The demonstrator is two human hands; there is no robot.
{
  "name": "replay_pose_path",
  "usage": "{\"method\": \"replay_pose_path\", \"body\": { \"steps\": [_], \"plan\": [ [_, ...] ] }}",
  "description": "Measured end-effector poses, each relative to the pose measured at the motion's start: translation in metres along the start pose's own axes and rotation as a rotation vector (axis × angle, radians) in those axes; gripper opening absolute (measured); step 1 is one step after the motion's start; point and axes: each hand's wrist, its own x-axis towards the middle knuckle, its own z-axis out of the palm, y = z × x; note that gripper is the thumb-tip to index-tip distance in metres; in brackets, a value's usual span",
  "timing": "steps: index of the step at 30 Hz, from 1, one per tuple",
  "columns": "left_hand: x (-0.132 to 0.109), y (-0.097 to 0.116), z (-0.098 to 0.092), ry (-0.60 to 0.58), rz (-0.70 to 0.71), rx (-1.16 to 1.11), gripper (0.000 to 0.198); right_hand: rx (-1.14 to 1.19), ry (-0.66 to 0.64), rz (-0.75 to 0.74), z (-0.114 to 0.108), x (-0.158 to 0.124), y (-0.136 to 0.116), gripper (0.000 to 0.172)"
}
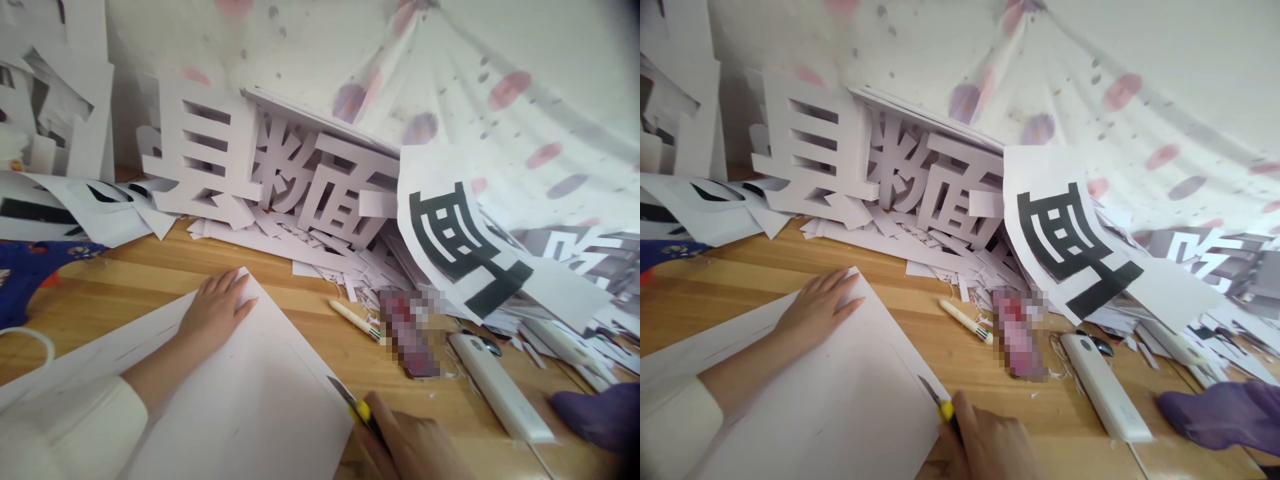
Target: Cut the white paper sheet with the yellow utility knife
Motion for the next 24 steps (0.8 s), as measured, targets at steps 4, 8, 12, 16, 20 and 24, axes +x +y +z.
{"method": "replay_pose_path", "body": {
  "steps": [4,8,12,16,20,24],
  "plan": [
    [0.0,-0.001,0.0,0.005,0.004,-0.008,0.053,-0.05,-0.079,0.053,-0.024,0.047,-0.033,0.01],
    [0.0,-0.003,0.002,0.01,0.023,0.004,0.054,-0.075,-0.119,0.069,-0.029,0.069,-0.045,0.015],
    [0.001,-0.003,0.002,-0.011,0.019,0.027,0.055,-0.095,-0.133,0.07,-0.028,0.072,-0.047,0.018],
    [0.001,-0.002,0.001,-0.018,0.015,0.033,0.055,-0.084,-0.146,0.065,-0.026,0.072,-0.045,0.017],
    [0.001,-0.002,0.001,-0.023,0.019,0.055,0.055,-0.089,-0.145,0.053,-0.024,0.074,-0.045,0.019],
    [0.001,-0.001,0.002,-0.03,0.016,0.081,0.055,-0.094,-0.17,0.053,-0.026,0.078,-0.049,0.02]
  ]
}}
